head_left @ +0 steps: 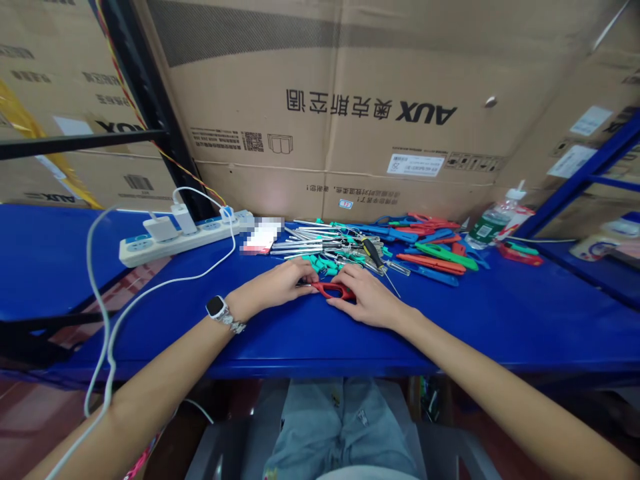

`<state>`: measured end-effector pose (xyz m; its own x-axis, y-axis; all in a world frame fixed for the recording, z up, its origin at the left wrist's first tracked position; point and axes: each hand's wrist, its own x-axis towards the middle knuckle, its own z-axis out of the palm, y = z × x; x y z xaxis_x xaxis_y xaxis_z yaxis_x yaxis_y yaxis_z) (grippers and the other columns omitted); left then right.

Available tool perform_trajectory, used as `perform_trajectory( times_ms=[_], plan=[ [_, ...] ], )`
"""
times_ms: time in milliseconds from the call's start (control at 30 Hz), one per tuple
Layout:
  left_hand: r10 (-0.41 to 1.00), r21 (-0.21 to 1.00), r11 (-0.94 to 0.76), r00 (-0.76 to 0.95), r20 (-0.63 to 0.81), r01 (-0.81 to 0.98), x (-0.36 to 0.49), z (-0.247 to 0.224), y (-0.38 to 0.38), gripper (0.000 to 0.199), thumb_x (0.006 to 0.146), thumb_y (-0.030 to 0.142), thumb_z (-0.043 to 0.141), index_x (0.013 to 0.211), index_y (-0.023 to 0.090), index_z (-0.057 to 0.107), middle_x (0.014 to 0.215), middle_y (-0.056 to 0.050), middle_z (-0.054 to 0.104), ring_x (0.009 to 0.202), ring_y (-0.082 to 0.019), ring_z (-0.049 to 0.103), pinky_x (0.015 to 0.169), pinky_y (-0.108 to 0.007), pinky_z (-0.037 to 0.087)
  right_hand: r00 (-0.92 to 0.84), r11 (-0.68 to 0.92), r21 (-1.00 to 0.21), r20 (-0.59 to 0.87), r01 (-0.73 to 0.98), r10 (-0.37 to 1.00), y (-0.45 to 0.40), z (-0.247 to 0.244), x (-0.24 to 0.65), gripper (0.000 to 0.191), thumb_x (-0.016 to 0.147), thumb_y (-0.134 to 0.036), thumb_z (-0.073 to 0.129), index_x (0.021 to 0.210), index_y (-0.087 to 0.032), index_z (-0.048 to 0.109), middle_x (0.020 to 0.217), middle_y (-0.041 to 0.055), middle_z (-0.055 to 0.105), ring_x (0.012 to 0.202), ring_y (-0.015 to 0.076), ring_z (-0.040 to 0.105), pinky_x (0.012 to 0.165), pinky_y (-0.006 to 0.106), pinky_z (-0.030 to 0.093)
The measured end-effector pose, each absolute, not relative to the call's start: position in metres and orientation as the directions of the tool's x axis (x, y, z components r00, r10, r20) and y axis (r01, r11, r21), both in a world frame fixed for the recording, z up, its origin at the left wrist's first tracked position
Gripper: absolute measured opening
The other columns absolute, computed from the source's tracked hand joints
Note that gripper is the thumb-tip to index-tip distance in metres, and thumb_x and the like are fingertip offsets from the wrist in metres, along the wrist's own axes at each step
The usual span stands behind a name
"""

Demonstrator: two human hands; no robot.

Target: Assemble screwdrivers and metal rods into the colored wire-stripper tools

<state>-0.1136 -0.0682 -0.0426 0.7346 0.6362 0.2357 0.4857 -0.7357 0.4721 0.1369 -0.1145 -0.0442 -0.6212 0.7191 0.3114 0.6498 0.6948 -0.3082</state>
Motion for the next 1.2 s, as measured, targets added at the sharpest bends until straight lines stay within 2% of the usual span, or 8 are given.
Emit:
perform_trajectory(
  times_ms=[400, 567, 800, 1000, 1200],
  plan=[
    [0.624, 0.466, -0.756, 0.721, 0.301, 0.460, -0.112, -0.044, -0.065, 0.017, 0.093, 0.035, 0.065, 0.092, 0.019, 0.070, 0.086, -0.006, 0.069, 0.076, -0.019, 0.063, 0.069, -0.032, 0.050, -0.612, 0.694, -0.312, 0.329, 0.649, 0.719, -0.118, -0.043, 0.134, 0.024, 0.100, -0.041, 0.058, 0.110, -0.020, 0.061, 0.108, 0.0092, 0.061, 0.102, 0.0246, 0.057, 0.090, 0.043, 0.048],
    [0.645, 0.513, -0.721, 0.722, 0.249, 0.467, -0.111, -0.040, -0.068, 0.017, 0.092, 0.034, 0.066, 0.092, 0.019, 0.071, 0.084, -0.005, 0.070, 0.075, -0.019, 0.063, 0.068, -0.032, 0.049, -0.605, 0.691, -0.314, 0.335, 0.651, 0.723, -0.119, -0.044, 0.133, 0.024, 0.101, -0.042, 0.056, 0.109, -0.020, 0.062, 0.107, 0.0084, 0.062, 0.100, 0.0238, 0.057, 0.090, 0.043, 0.048],
    [0.666, 0.512, -0.706, 0.704, 0.247, 0.489, -0.110, -0.039, -0.068, 0.013, 0.090, 0.030, 0.067, 0.090, 0.018, 0.071, 0.082, -0.005, 0.070, 0.073, -0.019, 0.061, 0.066, -0.032, 0.047, -0.600, 0.688, -0.326, 0.337, 0.649, 0.725, -0.120, -0.043, 0.132, 0.025, 0.101, -0.042, 0.057, 0.110, -0.019, 0.062, 0.106, 0.0083, 0.062, 0.100, 0.0235, 0.057, 0.089, 0.042, 0.047],
    [0.665, 0.508, -0.715, 0.692, 0.281, 0.481, -0.110, -0.041, -0.068, 0.015, 0.091, 0.031, 0.067, 0.082, 0.019, 0.066, 0.073, -0.002, 0.066, 0.065, -0.017, 0.057, 0.061, -0.031, 0.043, -0.497, 0.654, -0.459, 0.426, 0.602, 0.756, -0.117, -0.046, 0.136, 0.024, 0.103, -0.042, 0.053, 0.110, -0.020, 0.060, 0.105, 0.0074, 0.061, 0.095, 0.0212, 0.059, 0.086, 0.039, 0.048],
    [0.679, 0.523, -0.684, 0.705, 0.204, 0.508, -0.111, -0.035, -0.071, 0.011, 0.091, 0.028, 0.064, 0.091, 0.018, 0.069, 0.087, -0.005, 0.069, 0.077, -0.019, 0.063, 0.070, -0.033, 0.049, -0.411, 0.606, -0.551, 0.447, 0.574, 0.795, -0.112, -0.048, 0.139, 0.028, 0.102, -0.044, 0.054, 0.116, -0.021, 0.061, 0.106, 0.0069, 0.064, 0.096, 0.0216, 0.063, 0.088, 0.039, 0.049]
  ],
)
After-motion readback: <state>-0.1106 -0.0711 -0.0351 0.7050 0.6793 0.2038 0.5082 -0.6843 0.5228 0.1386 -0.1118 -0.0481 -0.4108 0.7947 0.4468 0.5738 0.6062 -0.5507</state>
